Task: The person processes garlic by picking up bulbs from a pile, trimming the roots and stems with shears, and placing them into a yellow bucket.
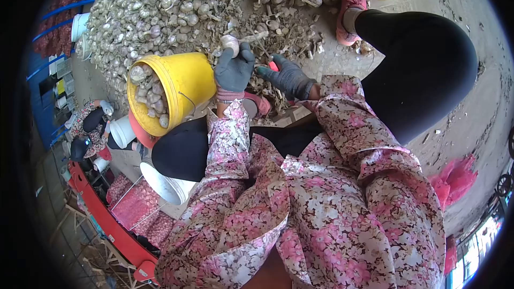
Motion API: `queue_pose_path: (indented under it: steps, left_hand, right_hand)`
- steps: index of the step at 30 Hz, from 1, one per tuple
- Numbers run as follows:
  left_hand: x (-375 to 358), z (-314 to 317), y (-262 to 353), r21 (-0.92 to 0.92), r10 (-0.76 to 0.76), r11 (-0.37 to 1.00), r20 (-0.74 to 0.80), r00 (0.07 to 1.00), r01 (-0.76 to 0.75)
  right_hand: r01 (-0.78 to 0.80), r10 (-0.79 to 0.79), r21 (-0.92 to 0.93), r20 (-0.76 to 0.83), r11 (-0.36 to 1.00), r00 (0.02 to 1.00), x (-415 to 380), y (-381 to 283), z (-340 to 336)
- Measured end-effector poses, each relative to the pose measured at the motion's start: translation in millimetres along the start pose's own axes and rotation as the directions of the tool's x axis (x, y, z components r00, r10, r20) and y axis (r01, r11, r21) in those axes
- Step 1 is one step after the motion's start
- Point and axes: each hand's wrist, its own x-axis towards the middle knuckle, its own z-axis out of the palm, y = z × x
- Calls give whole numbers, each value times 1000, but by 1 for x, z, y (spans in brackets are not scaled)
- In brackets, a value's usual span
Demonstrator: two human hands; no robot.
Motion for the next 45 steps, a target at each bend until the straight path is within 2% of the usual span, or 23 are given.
queue_pose_path:
  steps: [3, 5, 6, 7, 9, 11, 13, 15, 17, 18, 19, 21, 23, 25, 27, 29, 31, 34, 37, 39, 40, 43, 45]
  left_hand:
    - [-9, -6, -2, 211, -29, 976, -94, 995, 48]
    - [-10, -11, -5, 365, -60, 927, -91, 994, 89]
    - [-15, -8, -8, 409, -95, 902, -130, 987, 140]
    - [-17, -6, -11, 409, -91, 902, -129, 988, 137]
    - [-19, 2, -15, 395, 4, 918, -116, 993, 43]
    - [-26, 13, -11, 230, 62, 973, -126, 990, -32]
    - [-33, 23, 12, 57, 342, 938, 24, 939, -343]
    - [-43, 20, 58, -396, 451, 859, 284, 846, -325]
    - [-53, 42, 72, -433, 528, 802, 190, 828, -412]
    - [-42, 26, 76, -328, 490, 852, 224, 843, -408]
    - [-24, 30, 66, -86, 551, 823, -115, 826, -561]
    - [26, -2, 62, 226, 411, 908, -306, 859, -354]
    - [68, -5, 32, 650, 403, 744, -250, 880, -156]
    - [125, -28, 16, 833, 351, 551, -292, 890, 55]
    - [193, -77, 0, 988, 403, 132, 25, 915, -85]
    - [223, -55, -14, 876, 366, -475, 110, 924, 83]
    - [247, -47, -24, 719, 250, -656, -81, 965, 230]
    - [253, -33, -27, 641, 257, -714, -135, 957, 282]
    - [232, -30, -25, 751, 301, -607, -86, 950, 260]
    - [199, -34, -27, 902, 194, -416, -36, 980, 116]
    - [175, -14, -30, 933, 139, -339, -72, 988, 116]
    - [124, 9, -39, 849, 191, -526, 70, 979, 42]
    - [107, 8, -40, 874, 192, -485, 72, 979, 31]
  right_hand:
    - [192, -195, -50, -58, 980, 979, 4, 11, 1]
    - [190, -202, -111, -112, 976, 973, 1, 12, 3]
    - [220, -216, 25, -103, 975, 971, 14, 25, 7]
    - [245, -232, 161, -93, 956, 968, 20, 31, 12]
    - [334, -322, 44, -172, 942, 931, 21, 34, 14]
    - [34, 29, 411, -144, 911, 989, 16, 27, 10]
    - [40, 31, 497, -133, 867, 991, 25, 34, 4]
    - [43, 155, 720, -207, 692, 966, 22, 37, 5]
    - [106, 174, 788, -262, 607, 949, 25, 36, 5]
    - [91, 208, 813, -253, 575, 945, 28, 36, 4]
    - [79, 242, 838, -245, 539, 939, 34, 37, 4]
    - [63, 273, 880, -214, 472, 938, 40, 32, 8]
    - [22, 324, 904, -175, 426, 930, 40, 22, 9]
    - [13, 310, 895, -168, 446, 936, 53, 38, 11]
    - [6, 283, 821, -203, 571, 937, 57, 41, 9]
    - [-7, 290, 834, -184, 552, 939, 51, 24, 0]
    - [-56, 260, 702, -187, 710, 947, 54, 20, -6]
    - [-66, 211, 451, -280, 890, 936, 60, 26, -18]
    - [-144, 250, 339, -293, 930, 923, 51, 10, -31]
    - [-92, 125, 97, -434, 991, 892, 56, 16, -33]
    - [-60, 108, 128, -406, 990, 907, 63, 27, -33]
    - [-41, 7, -71, -422, 997, 906, 51, 20, -37]
    - [4, -54, -110, -450, 994, 891, 53, 31, -33]
